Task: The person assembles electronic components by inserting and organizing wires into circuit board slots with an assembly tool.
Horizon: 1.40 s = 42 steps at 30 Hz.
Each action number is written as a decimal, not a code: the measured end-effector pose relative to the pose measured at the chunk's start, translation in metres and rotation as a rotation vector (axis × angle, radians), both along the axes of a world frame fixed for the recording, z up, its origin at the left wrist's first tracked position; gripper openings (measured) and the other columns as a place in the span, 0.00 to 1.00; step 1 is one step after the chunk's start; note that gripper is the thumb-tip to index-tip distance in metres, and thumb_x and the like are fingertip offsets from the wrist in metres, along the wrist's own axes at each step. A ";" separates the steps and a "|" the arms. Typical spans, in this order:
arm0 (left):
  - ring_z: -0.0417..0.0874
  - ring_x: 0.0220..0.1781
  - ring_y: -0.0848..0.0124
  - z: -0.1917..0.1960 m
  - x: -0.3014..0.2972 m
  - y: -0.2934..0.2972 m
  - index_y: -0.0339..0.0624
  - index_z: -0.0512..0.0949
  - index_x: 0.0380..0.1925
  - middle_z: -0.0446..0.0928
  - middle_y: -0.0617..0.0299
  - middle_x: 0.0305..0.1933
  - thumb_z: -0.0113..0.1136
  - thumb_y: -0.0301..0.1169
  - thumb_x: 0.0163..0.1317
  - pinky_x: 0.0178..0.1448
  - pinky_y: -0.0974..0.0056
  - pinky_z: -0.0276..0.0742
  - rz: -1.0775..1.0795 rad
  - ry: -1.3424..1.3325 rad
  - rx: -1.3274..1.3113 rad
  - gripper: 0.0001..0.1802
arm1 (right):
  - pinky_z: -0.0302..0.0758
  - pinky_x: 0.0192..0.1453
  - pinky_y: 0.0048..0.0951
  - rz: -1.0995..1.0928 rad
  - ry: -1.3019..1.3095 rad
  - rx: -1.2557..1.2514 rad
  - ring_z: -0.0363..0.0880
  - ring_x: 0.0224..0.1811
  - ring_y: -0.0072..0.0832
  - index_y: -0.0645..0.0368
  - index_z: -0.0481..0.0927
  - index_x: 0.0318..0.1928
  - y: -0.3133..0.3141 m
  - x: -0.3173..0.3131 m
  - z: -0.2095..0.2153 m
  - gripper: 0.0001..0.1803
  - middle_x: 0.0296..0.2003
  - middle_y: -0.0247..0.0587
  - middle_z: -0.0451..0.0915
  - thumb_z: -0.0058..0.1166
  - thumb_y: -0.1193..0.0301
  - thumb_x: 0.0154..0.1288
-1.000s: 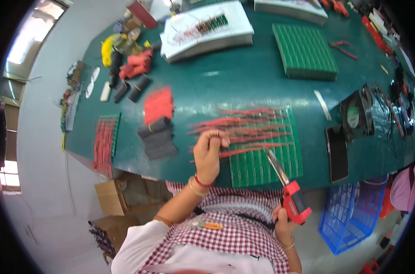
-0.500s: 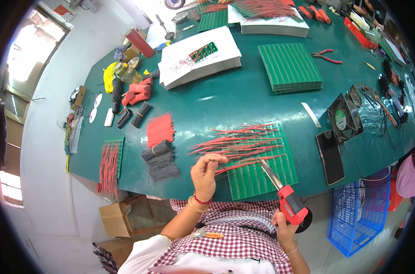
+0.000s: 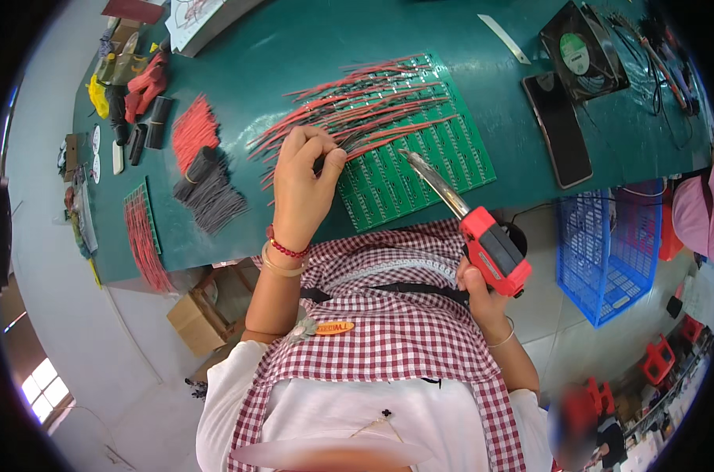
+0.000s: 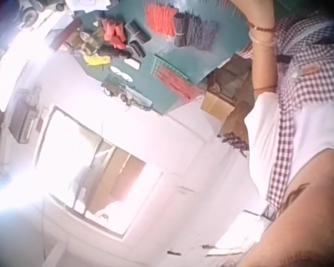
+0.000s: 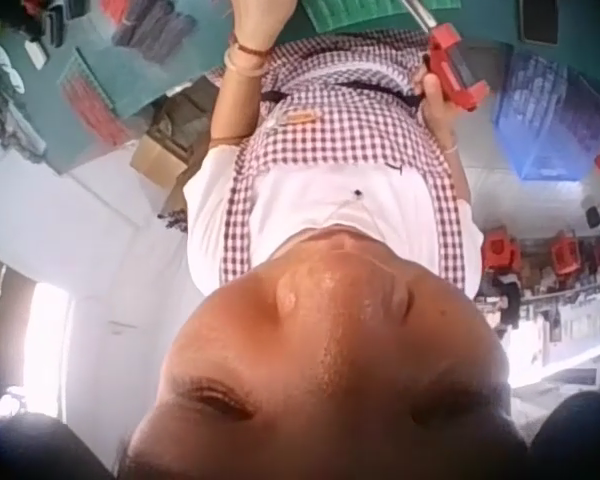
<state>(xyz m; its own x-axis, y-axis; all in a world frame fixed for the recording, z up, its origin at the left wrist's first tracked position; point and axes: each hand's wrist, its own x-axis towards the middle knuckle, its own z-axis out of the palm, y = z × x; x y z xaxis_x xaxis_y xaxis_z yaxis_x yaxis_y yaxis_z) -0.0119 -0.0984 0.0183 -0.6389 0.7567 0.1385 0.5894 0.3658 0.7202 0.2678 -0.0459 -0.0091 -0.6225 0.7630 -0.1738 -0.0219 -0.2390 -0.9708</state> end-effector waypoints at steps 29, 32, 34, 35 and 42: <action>0.69 0.41 0.64 0.002 -0.005 0.006 0.36 0.76 0.19 0.70 0.63 0.35 0.58 0.27 0.47 0.44 0.60 0.64 -0.244 0.184 -0.227 0.05 | 0.66 0.25 0.23 0.045 -0.032 -0.065 0.65 0.19 0.20 0.67 0.65 0.52 0.000 -0.009 -0.001 0.24 0.24 0.39 0.71 0.51 0.62 0.63; 0.69 0.41 0.63 0.002 -0.006 0.008 0.36 0.76 0.19 0.70 0.63 0.35 0.58 0.27 0.48 0.44 0.60 0.64 -0.251 0.215 -0.247 0.05 | 0.67 0.25 0.23 0.035 -0.036 -0.059 0.65 0.19 0.20 0.67 0.66 0.51 -0.002 -0.007 -0.002 0.23 0.24 0.38 0.71 0.51 0.62 0.64; 0.69 0.41 0.63 0.002 -0.006 0.007 0.36 0.76 0.19 0.70 0.63 0.35 0.58 0.27 0.48 0.43 0.61 0.64 -0.257 0.216 -0.237 0.05 | 0.66 0.25 0.22 0.032 -0.021 -0.059 0.65 0.20 0.19 0.67 0.67 0.48 -0.001 -0.009 0.002 0.20 0.23 0.37 0.70 0.50 0.63 0.64; 0.69 0.42 0.63 0.001 -0.007 0.007 0.36 0.77 0.19 0.70 0.63 0.35 0.58 0.27 0.48 0.43 0.61 0.64 -0.262 0.218 -0.227 0.05 | 0.66 0.26 0.21 0.031 -0.006 -0.057 0.66 0.22 0.19 0.66 0.69 0.46 -0.001 -0.010 0.003 0.17 0.22 0.35 0.69 0.49 0.65 0.65; 0.68 0.42 0.64 0.004 -0.007 0.007 0.37 0.78 0.17 0.69 0.62 0.34 0.56 0.26 0.48 0.44 0.58 0.63 -0.294 0.148 -0.196 0.06 | 0.68 0.27 0.24 0.052 -0.027 -0.047 0.66 0.19 0.20 0.67 0.66 0.51 -0.001 -0.003 -0.004 0.23 0.24 0.39 0.72 0.51 0.62 0.64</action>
